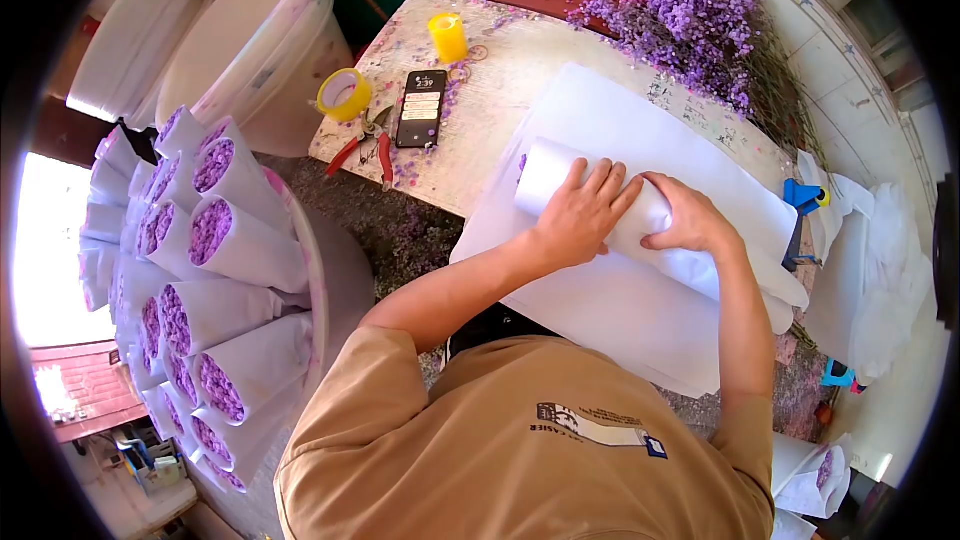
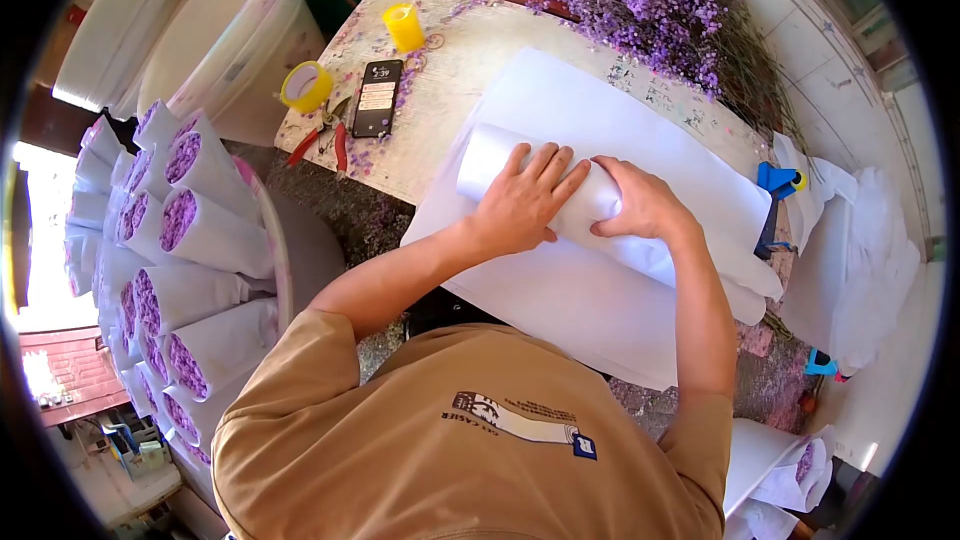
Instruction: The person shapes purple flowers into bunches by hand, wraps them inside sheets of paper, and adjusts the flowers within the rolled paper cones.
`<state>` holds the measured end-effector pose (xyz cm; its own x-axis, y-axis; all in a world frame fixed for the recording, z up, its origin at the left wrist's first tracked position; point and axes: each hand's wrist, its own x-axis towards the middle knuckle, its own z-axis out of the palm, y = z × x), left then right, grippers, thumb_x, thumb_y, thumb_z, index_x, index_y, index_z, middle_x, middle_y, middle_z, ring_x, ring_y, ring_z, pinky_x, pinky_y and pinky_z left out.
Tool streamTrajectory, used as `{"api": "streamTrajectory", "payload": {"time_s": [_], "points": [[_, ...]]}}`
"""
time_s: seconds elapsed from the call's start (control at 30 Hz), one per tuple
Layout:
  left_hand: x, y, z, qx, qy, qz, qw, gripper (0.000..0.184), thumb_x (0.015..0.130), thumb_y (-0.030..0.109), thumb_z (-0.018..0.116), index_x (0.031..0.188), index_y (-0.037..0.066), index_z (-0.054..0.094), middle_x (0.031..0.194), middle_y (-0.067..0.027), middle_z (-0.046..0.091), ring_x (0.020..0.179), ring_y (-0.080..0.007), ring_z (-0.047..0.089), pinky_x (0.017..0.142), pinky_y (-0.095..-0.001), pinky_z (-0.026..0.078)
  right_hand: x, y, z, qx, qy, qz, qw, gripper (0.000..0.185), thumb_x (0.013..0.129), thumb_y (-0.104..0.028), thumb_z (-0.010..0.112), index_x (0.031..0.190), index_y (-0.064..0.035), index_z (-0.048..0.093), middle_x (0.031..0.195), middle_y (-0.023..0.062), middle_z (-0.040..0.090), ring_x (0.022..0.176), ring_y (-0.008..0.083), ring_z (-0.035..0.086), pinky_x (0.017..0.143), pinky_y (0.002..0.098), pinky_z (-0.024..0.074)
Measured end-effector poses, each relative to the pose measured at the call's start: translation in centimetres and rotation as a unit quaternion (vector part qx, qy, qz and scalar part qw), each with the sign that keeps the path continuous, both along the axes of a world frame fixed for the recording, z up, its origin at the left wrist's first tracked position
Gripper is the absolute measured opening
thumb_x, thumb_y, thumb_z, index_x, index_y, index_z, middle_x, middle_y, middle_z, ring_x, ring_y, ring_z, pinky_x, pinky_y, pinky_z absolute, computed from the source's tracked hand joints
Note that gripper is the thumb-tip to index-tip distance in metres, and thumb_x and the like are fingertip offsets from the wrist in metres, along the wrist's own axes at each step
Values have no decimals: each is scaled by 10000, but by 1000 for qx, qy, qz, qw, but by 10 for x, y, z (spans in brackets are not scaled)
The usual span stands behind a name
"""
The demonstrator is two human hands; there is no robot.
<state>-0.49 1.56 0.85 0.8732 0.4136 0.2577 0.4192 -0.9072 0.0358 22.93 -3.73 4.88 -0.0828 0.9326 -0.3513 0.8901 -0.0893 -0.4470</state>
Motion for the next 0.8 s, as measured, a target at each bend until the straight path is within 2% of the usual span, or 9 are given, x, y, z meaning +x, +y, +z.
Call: {"api": "streamTrajectory", "payload": {"time_s": [0.17,0.3,0.37,0.43,0.57,0.63,0.67,0.7,0.8], "points": [[5,7,-9,-14,-72,-24,997,932,762,537,817,1479,39,491,1410,-214,539,1324,-374,494,1133,-540,354,4,-3,-10,13,15,0,1000,1049,614,-315,895,1524,-47,448,1425,187,577,1294,364,571,1087,412,478],[1,12,-15,-22,-104,-45,993,880,804,576,756,1466,52,509,1382,-218,554,1311,-382,504,1140,-550,355,-11,-31,-1,65,-6,0,998,997,647,-308,903,1509,-46,476,1434,189,568,1281,376,574,1091,430,470],[1,13,-18,-22,-111,-48,992,813,865,578,692,1466,62,510,1374,-221,555,1303,-387,506,1146,-556,354,-26,-71,-4,296,-18,21,955,858,696,-262,893,1444,-25,546,1411,192,582,1278,383,573,1094,464,461],[2,14,-19,-22,-111,-46,993,800,880,578,673,1467,60,509,1369,-222,557,1296,-387,509,1145,-557,356,-43,-116,-22,287,80,43,954,727,721,-191,865,1373,-7,603,1397,186,597,1305,369,564,1118,486,437],[4,17,-19,-24,-106,-52,993,774,908,574,641,1472,61,507,1360,-219,560,1282,-385,515,1143,-553,358,-51,-161,-46,257,72,82,960,673,722,-126,832,1345,7,618,1397,174,606,1341,374,546,1161,516,392],[5,19,-19,-26,-108,-53,992,765,917,572,632,1474,63,506,1359,-218,560,1282,-383,515,1142,-552,358,-27,-177,-54,290,-127,15,948,660,740,-105,797,1358,22,601,1445,164,577,1385,373,511,1201,553,332],[5,19,-19,-26,-111,-54,992,756,926,570,623,1475,64,505,1357,-217,561,1283,-382,515,1142,-551,359,-19,-183,-56,289,-148,-20,946,692,770,-118,780,1404,35,549,1487,178,538,1423,390,467,1218,584,291],[4,18,-19,-27,-110,-57,992,756,926,570,623,1475,64,505,1357,-217,561,1283,-382,515,1142,-551,359,-8,-189,-58,288,-149,-23,946,692,770,-118,780,1404,35,549,1487,178,538,1423,390,467,1218,584,291],[5,19,-18,-37,-104,-57,992,737,944,561,612,1478,65,502,1356,-215,561,1283,-383,514,1143,-549,358,31,-195,-59,275,-206,-55,937,768,782,-114,773,1476,28,475,1573,226,428,1473,424,380,1233,588,252]]}}
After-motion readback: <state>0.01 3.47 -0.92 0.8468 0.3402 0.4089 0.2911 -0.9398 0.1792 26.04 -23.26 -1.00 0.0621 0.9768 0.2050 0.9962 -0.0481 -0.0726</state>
